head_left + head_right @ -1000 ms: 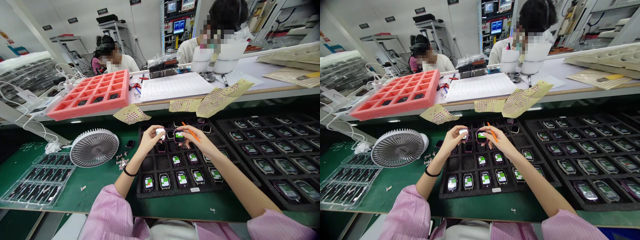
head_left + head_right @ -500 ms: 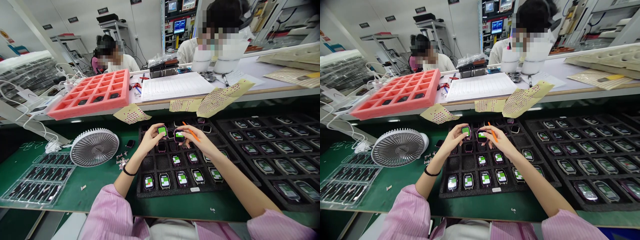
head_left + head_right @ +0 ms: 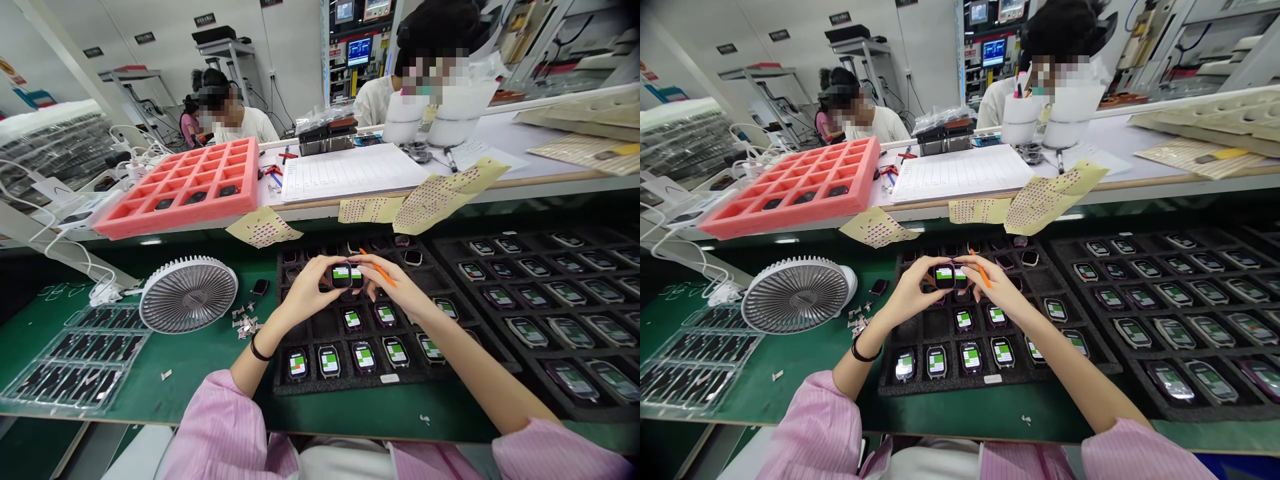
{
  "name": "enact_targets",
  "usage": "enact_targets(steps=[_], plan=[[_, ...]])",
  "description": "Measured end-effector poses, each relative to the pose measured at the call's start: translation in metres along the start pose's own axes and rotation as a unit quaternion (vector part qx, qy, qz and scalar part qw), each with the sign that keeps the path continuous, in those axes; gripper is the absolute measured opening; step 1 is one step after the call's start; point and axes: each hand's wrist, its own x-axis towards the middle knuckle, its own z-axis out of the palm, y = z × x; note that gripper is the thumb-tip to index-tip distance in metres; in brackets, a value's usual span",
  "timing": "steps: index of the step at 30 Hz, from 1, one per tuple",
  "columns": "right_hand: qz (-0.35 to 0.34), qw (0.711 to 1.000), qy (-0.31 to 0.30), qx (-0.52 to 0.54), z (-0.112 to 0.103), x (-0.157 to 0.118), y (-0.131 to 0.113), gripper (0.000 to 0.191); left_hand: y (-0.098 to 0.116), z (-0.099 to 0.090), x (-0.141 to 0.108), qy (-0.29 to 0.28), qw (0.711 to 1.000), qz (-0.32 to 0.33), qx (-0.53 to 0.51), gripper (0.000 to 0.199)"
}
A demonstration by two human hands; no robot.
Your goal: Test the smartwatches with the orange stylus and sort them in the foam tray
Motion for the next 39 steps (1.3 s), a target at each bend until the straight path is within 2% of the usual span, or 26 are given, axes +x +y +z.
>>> enact_targets(steps=[3, 7, 10, 13, 17, 23, 35, 39], plan=[[-0.004, 0.999, 0.005, -0.042, 0.007, -0.007, 0.001, 0.043, -0.001, 0.006, -0.001, 0.0, 0.992, 0.053, 0.111, 0.044], [-0.006, 0.996, 0.002, -0.09, 0.013, -0.016, -0.005, 0.051, -0.002, 0.01, -0.002, 0.018, 0.983, 0.094, 0.154, 0.044], [-0.017, 0.999, -0.01, -0.035, 0.011, -0.016, -0.013, 0.054, 0.003, 0.008, -0.002, 0.052, 0.978, 0.144, 0.14, 0.043], [0.016, 0.997, -0.062, 0.047, 0.007, -0.015, -0.019, 0.048, 0.011, 0.005, -0.003, 0.069, 0.974, 0.178, 0.119, 0.045], [0.068, 0.987, -0.1, 0.109, 0.006, -0.014, -0.019, 0.037, 0.017, 0.005, -0.004, 0.049, 0.977, 0.187, 0.093, 0.047], [0.052, 0.988, -0.097, 0.109, 0.008, -0.015, -0.016, 0.042, 0.019, 0.007, -0.007, 0.02, 0.98, 0.184, 0.067, 0.051], [0.032, 0.994, -0.048, 0.092, 0.017, -0.019, -0.016, 0.043, 0.015, 0.011, -0.006, 0.022, 0.984, 0.172, 0.048, 0.05], [0.023, 0.995, -0.06, 0.075, 0.017, -0.018, -0.015, 0.049, 0.013, 0.012, -0.006, 0.015, 0.985, 0.165, 0.047, 0.051]])
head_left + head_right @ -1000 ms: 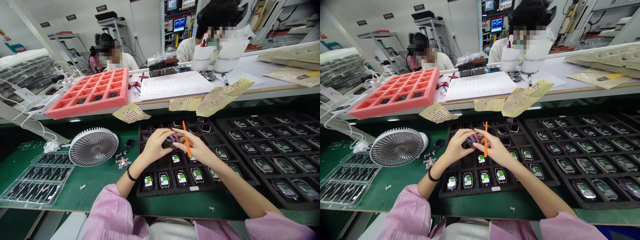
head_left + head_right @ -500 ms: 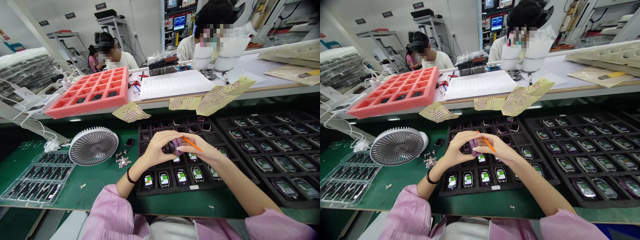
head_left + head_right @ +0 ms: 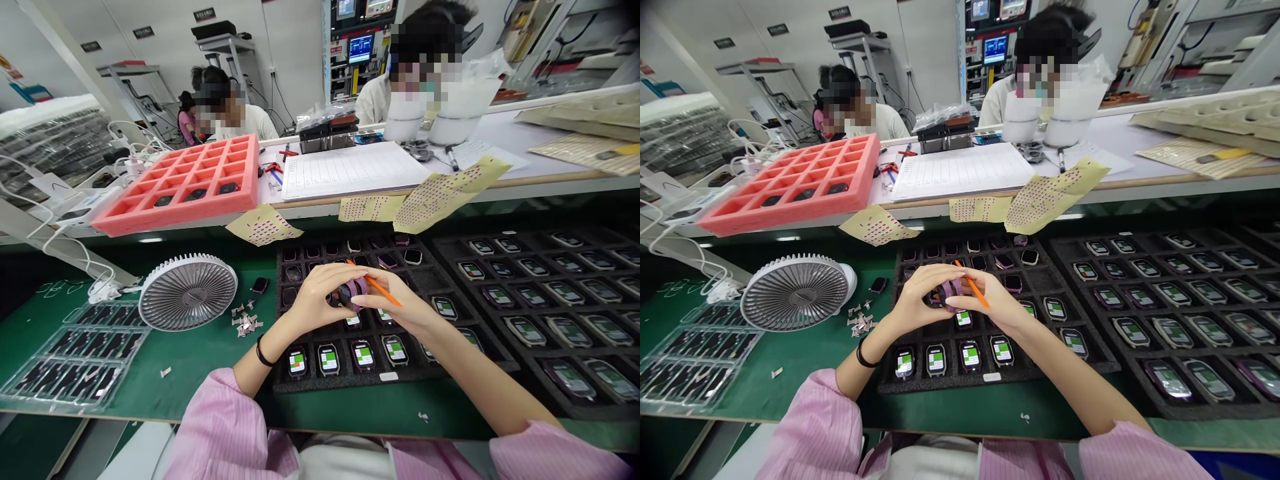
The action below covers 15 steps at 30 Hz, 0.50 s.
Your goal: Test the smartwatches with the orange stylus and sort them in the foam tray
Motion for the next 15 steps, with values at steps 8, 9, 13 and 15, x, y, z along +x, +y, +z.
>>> enact_targets(steps=[8, 9, 13, 15], plan=[[-0.158, 0.978, 0.11, -0.083, -0.023, -0.015, -0.019, 0.042, 0.005, -0.012, 0.003, 0.049, 0.999, 0.0, 0.001, 0.052], [-0.194, 0.971, 0.111, -0.088, -0.025, -0.02, -0.021, 0.043, 0.006, -0.013, 0.003, 0.049, 0.999, -0.004, -0.003, 0.053], [-0.287, 0.946, 0.071, -0.13, -0.022, -0.032, -0.023, 0.042, 0.007, -0.013, 0.001, 0.05, 0.999, -0.012, -0.013, 0.056], [-0.289, 0.943, 0.078, -0.144, -0.019, -0.033, -0.022, 0.041, 0.007, -0.012, 0.001, 0.048, 0.999, -0.015, -0.011, 0.055]])
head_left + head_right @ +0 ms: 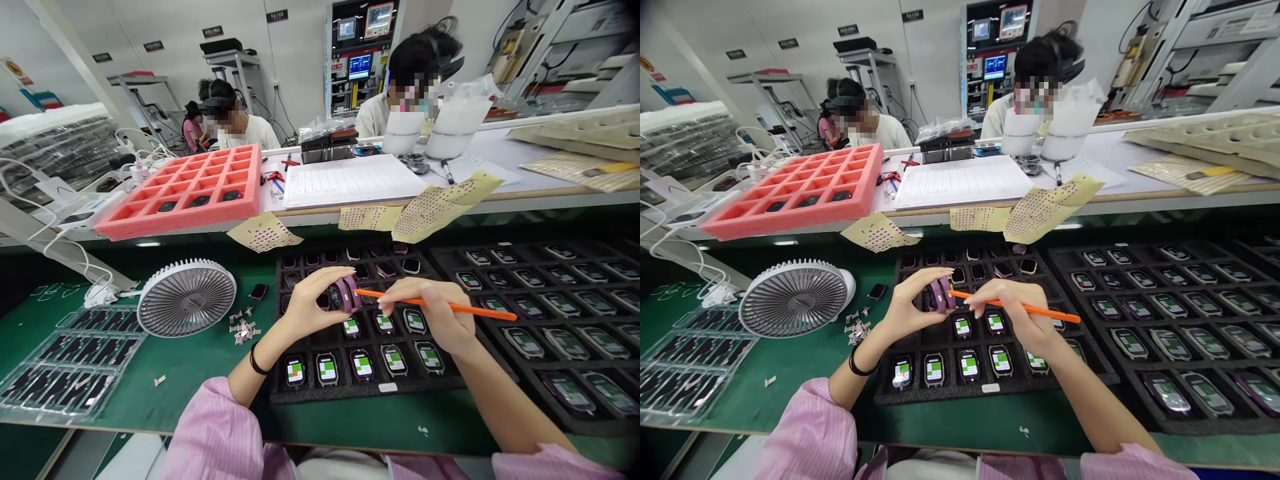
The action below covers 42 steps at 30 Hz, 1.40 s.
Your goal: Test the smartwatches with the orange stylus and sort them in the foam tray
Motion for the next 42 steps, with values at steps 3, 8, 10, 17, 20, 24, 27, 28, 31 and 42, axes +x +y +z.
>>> enact_targets(steps=[3, 8, 10, 17, 20, 24, 27, 28, 31, 42], plan=[[0.006, 1.0, 0.022, -0.008, 0.0028, -0.0003, 0.0, 0.042, -0.0003, 0.001, -0.0003, 0.001, 1.0, 0.004, 0.002, 0.054], [-0.012, 0.999, 0.026, -0.021, 0.0016, -0.0013, 0.0005, 0.043, -0.0002, 0.001, -0.0005, 0.005, 1.0, 0.018, 0.001, 0.057], [-0.029, 0.999, 0.018, -0.031, 0.002, -0.0028, 0.0011, 0.043, 0.0, 0.0009, -0.0009, 0.007, 1.0, 0.02, 0.009, 0.056], [-0.079, 0.994, -0.004, -0.077, 0.005, -0.0047, 0.003, 0.042, -0.0014, 0.0032, -0.0016, 0.019, 0.999, 0.033, 0.031, 0.053], [-0.069, 0.996, 0.005, -0.057, 0.0045, -0.0037, 0.0014, 0.043, -0.0018, 0.0051, -0.0009, 0.016, 0.999, 0.038, 0.023, 0.056], [-0.074, 0.996, -0.013, -0.039, 0.0053, -0.0039, -0.0001, 0.042, -0.0023, 0.0068, -0.0008, 0.012, 0.999, 0.044, 0.013, 0.059], [-0.068, 0.997, -0.023, -0.041, 0.0065, -0.0046, 0.0004, 0.042, -0.0028, 0.0066, -0.0013, 0.007, 0.999, 0.04, 0.013, 0.059], [-0.067, 0.997, -0.024, -0.041, 0.0068, -0.0048, 0.0007, 0.042, -0.0029, 0.0063, -0.0015, 0.006, 0.999, 0.038, 0.014, 0.059], [-0.067, 0.996, -0.029, -0.046, 0.0076, -0.0058, 0.0014, 0.042, -0.0029, 0.0056, -0.0021, -0.002, 0.999, 0.029, 0.018, 0.059], [-0.055, 0.998, -0.018, 0.012, 0.0036, -0.0027, 0.0047, 0.041, -0.0019, 0.0063, -0.0001, -0.011, 0.999, 0.007, 0.052, 0.052]])
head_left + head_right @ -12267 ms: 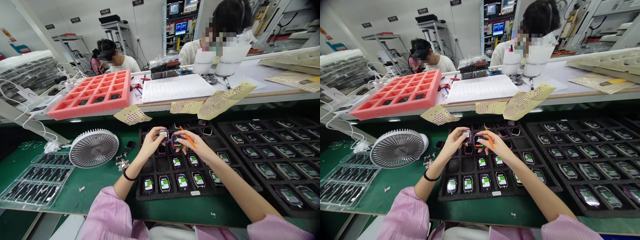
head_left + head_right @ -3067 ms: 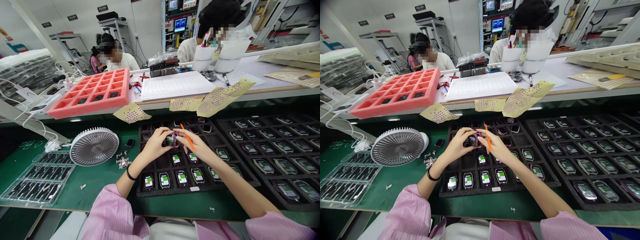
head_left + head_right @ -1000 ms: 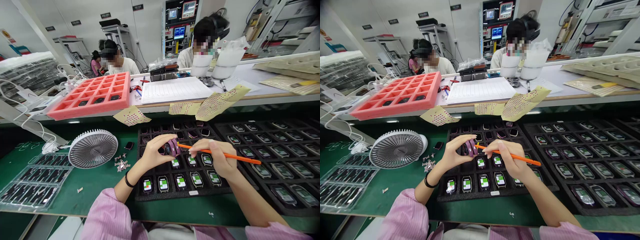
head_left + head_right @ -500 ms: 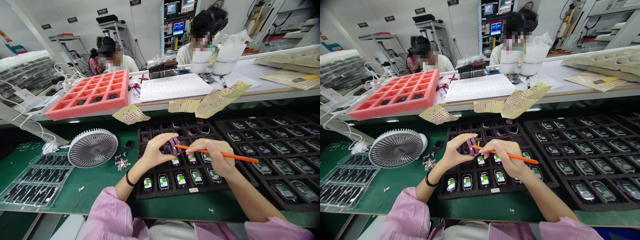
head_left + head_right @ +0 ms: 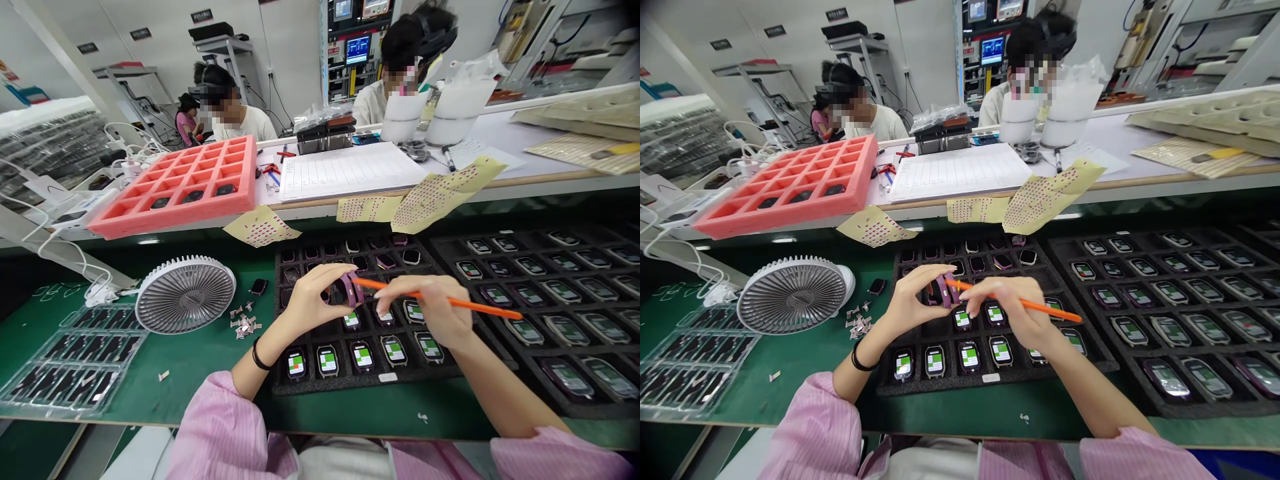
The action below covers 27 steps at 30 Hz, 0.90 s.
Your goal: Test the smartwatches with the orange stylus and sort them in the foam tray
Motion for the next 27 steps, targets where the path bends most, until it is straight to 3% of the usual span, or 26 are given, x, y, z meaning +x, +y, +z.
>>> enact_targets(steps=[2, 4, 6, 10, 14, 17, 20, 27], plan=[[0.019, 0.998, 0.054, -0.012, 0.0, 0.003, 0.0, 0.042, 0.0, -0.001, 0.001, 0.006, 1.0, -0.01, 0.026, 0.051], [0.084, 0.989, 0.102, -0.069, 0.004, 0.006, 0.003, 0.034, 0.0, -0.001, 0.001, 0.012, 0.998, -0.024, 0.061, 0.049], [0.162, 0.977, 0.094, -0.098, 0.012, 0.008, 0.009, 0.027, 0.0, 0.0, 0.001, 0.009, 0.995, -0.046, 0.092, 0.048], [0.236, 0.967, 0.036, -0.085, 0.03, 0.011, 0.031, 0.047, -0.001, 0.005, -0.002, -0.007, 0.993, -0.07, 0.098, 0.047], [0.286, 0.956, 0.057, 0.032, 0.033, 0.012, 0.043, 0.053, -0.003, 0.008, -0.004, -0.017, 0.996, -0.086, 0.03, 0.058], [0.312, 0.941, 0.091, 0.096, 0.027, 0.014, 0.04, 0.052, -0.002, 0.005, -0.004, -0.017, 0.993, -0.111, -0.033, 0.066], [0.322, 0.934, 0.115, 0.106, 0.023, 0.015, 0.034, 0.051, -0.001, 0.001, -0.002, -0.006, 0.99, -0.122, -0.076, 0.06], [0.317, 0.932, 0.119, 0.13, 0.023, 0.014, 0.033, 0.05, 0.003, 0.001, -0.001, 0.005, 0.985, -0.141, -0.099, 0.052]])
